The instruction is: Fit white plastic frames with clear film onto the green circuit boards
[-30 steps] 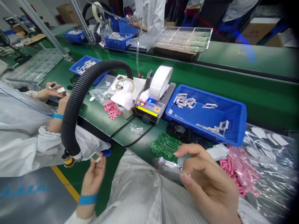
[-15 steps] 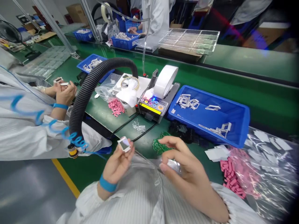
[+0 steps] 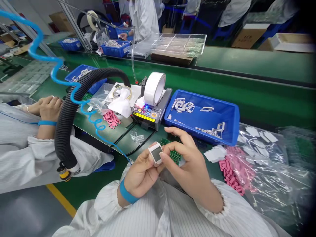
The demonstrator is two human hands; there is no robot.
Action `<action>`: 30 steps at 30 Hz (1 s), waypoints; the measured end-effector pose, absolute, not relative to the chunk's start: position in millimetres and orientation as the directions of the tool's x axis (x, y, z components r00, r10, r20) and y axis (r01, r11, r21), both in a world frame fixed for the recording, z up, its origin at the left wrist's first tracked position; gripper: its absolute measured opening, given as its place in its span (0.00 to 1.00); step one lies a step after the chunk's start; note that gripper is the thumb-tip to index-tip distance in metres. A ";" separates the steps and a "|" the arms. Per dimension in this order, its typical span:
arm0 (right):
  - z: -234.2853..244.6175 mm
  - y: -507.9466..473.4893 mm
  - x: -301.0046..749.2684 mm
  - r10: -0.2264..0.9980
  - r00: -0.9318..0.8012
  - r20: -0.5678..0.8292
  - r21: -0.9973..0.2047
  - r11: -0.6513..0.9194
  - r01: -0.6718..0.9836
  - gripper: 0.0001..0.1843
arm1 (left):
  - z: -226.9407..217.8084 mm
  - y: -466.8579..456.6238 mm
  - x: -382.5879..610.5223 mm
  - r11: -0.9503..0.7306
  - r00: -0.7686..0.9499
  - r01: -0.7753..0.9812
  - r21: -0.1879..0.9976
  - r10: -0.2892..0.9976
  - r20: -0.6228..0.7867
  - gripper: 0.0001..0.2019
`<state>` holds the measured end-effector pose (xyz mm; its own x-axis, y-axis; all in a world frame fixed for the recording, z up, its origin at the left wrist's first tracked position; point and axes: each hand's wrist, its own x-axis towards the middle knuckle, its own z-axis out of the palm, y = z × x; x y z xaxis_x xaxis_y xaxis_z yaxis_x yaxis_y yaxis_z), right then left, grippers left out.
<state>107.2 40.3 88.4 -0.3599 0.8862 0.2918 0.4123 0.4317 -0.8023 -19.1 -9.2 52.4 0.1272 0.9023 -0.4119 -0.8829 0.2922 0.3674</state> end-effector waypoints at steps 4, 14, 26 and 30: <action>87.0 40.2 106.6 0.906 -0.331 0.262 -0.819 0.390 0.420 0.07 | 53.9 -8.6 -16.7 0.280 0.126 -0.890 0.361 0.910 -0.396 0.16; 66.0 37.5 102.8 0.761 -0.426 0.489 -0.448 0.639 0.626 0.09 | 50.4 -7.9 -17.9 0.258 0.072 -0.895 0.363 0.889 -0.453 0.13; 27.4 66.7 156.5 0.805 -0.588 -0.080 -0.274 0.549 0.789 0.15 | 25.4 -11.5 -72.7 0.093 -0.256 -0.695 0.713 0.895 -0.366 0.11; 13.6 77.4 151.4 0.838 -0.513 -0.184 -0.137 0.495 0.858 0.13 | 24.9 -13.5 -70.3 0.116 -0.277 -0.571 0.813 0.905 -0.324 0.11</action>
